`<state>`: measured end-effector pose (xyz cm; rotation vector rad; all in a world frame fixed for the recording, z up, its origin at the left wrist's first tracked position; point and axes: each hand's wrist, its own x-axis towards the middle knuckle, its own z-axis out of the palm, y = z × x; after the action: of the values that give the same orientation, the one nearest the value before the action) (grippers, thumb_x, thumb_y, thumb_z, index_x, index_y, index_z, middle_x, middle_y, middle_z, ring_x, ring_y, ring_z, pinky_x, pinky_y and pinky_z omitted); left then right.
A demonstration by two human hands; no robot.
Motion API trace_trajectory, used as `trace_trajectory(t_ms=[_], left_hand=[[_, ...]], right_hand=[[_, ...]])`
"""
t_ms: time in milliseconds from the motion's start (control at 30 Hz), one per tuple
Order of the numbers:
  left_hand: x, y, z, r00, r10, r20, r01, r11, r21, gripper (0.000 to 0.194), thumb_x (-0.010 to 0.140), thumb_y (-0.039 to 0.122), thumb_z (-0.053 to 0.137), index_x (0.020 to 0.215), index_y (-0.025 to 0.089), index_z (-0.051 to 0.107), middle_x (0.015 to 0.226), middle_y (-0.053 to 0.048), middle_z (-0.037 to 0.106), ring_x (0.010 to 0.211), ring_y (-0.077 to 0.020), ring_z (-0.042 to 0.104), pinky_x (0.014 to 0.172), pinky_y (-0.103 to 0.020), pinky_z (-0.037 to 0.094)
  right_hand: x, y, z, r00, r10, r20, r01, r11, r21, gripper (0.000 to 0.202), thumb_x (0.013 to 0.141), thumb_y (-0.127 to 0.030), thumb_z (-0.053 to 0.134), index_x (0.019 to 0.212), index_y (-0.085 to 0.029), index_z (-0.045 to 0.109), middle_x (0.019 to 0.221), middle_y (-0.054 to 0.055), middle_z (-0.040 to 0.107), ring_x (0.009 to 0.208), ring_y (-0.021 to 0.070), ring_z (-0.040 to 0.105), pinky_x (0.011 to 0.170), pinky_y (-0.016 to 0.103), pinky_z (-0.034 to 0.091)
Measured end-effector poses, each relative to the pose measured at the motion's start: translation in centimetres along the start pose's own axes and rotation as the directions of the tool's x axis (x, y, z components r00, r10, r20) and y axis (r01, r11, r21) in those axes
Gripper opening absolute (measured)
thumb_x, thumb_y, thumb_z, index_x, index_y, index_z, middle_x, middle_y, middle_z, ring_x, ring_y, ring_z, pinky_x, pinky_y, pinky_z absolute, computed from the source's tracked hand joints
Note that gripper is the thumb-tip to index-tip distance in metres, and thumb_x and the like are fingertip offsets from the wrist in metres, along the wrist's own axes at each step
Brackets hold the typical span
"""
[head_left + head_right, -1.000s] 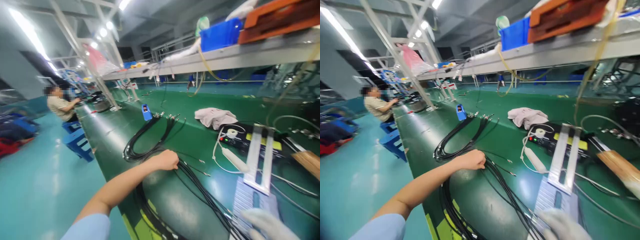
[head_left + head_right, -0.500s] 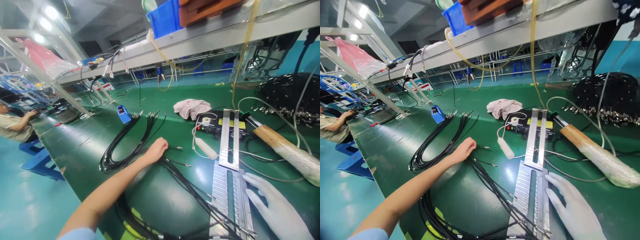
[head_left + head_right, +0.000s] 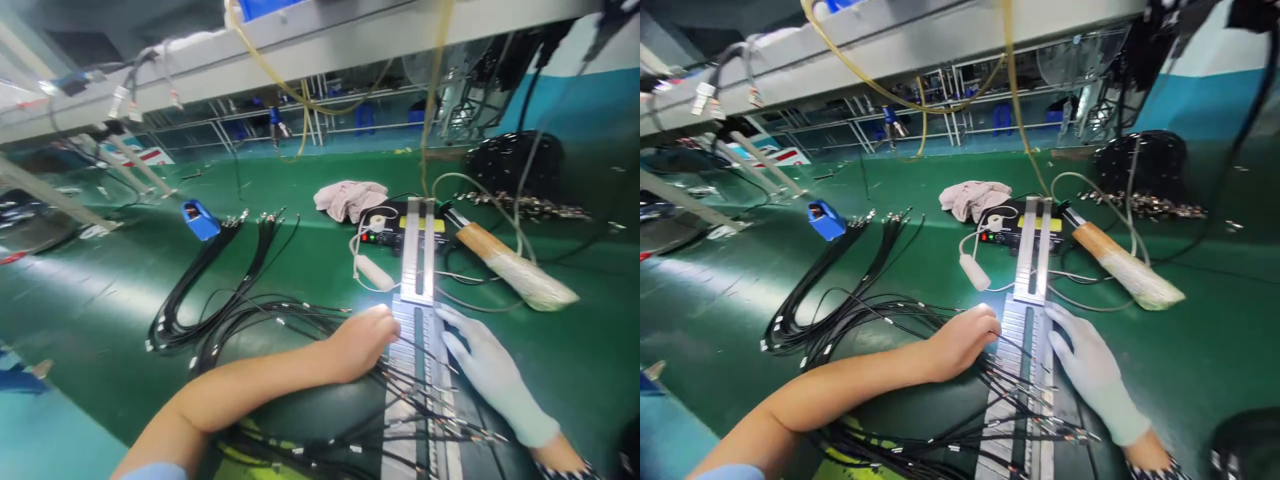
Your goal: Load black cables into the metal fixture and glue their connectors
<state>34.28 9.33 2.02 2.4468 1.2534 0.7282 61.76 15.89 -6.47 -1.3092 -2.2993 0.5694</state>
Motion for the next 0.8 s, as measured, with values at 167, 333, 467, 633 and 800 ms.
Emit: trace_trajectory(t_ms=[167,333,467,633,800], left_hand=[[2.0,-3.8,4.5,0.983,-0.104,0.151,0.109,0.994,-0.020,0.032,0.101,0.023,0.033,0.108,0.016,0.063,0.097,-0.009,0.059,0.091,-0.0198,0.058,0.084,-0.030,0.048],[1.5,-6.3,3.5,0.968,-0.106,0.228,0.118,0.992,-0.043,0.041,0.101,0.023,0.029,0.120,0.022,0.065,0.097,-0.009,0.060,0.087,-0.0195,0.058,0.080,-0.030,0.048],[1.7,-7.0,3.1,0.978,-0.026,0.205,0.034,0.999,-0.039,0.042,0.101,0.022,0.029,0.121,0.021,0.066,0.092,-0.009,0.058,0.082,-0.0183,0.056,0.078,-0.029,0.048],[2.3,-8.0,3.1,0.968,0.173,0.183,-0.197,0.972,0.126,0.040,0.103,0.022,0.028,0.121,0.020,0.064,0.088,-0.006,0.055,0.079,-0.0153,0.053,0.072,-0.026,0.048],[2.7,-7.7,2.9,0.965,0.206,0.159,-0.229,0.964,0.138,0.038,0.104,0.021,0.028,0.121,0.018,0.062,0.088,-0.006,0.057,0.077,-0.0141,0.054,0.070,-0.025,0.049]], right_hand=[[-0.1,-0.7,-0.4,0.998,0.065,-0.026,-0.063,0.994,0.092,0.041,0.097,-0.039,0.039,0.128,-0.022,0.059,0.129,0.008,0.062,0.119,0.0271,0.057,0.105,0.051,0.045],[-0.1,-1.1,-0.5,0.995,0.093,-0.024,-0.089,0.989,0.122,0.037,0.098,-0.037,0.040,0.126,-0.024,0.060,0.130,0.006,0.062,0.121,0.0257,0.055,0.107,0.048,0.043],[-0.1,-1.3,-0.7,0.995,0.096,-0.018,-0.093,0.987,0.129,0.034,0.097,-0.036,0.042,0.123,-0.025,0.062,0.129,0.005,0.062,0.120,0.0267,0.055,0.106,0.049,0.043],[-0.1,-1.5,-0.9,0.993,0.121,0.002,-0.120,0.987,0.111,0.031,0.098,-0.035,0.043,0.122,-0.028,0.062,0.131,0.002,0.061,0.121,0.0270,0.054,0.104,0.051,0.046],[0.2,-2.0,-0.5,0.994,0.106,-0.031,-0.104,0.993,0.061,0.034,0.099,-0.031,0.041,0.130,-0.028,0.055,0.141,0.003,0.053,0.126,0.0274,0.050,0.107,0.052,0.044]])
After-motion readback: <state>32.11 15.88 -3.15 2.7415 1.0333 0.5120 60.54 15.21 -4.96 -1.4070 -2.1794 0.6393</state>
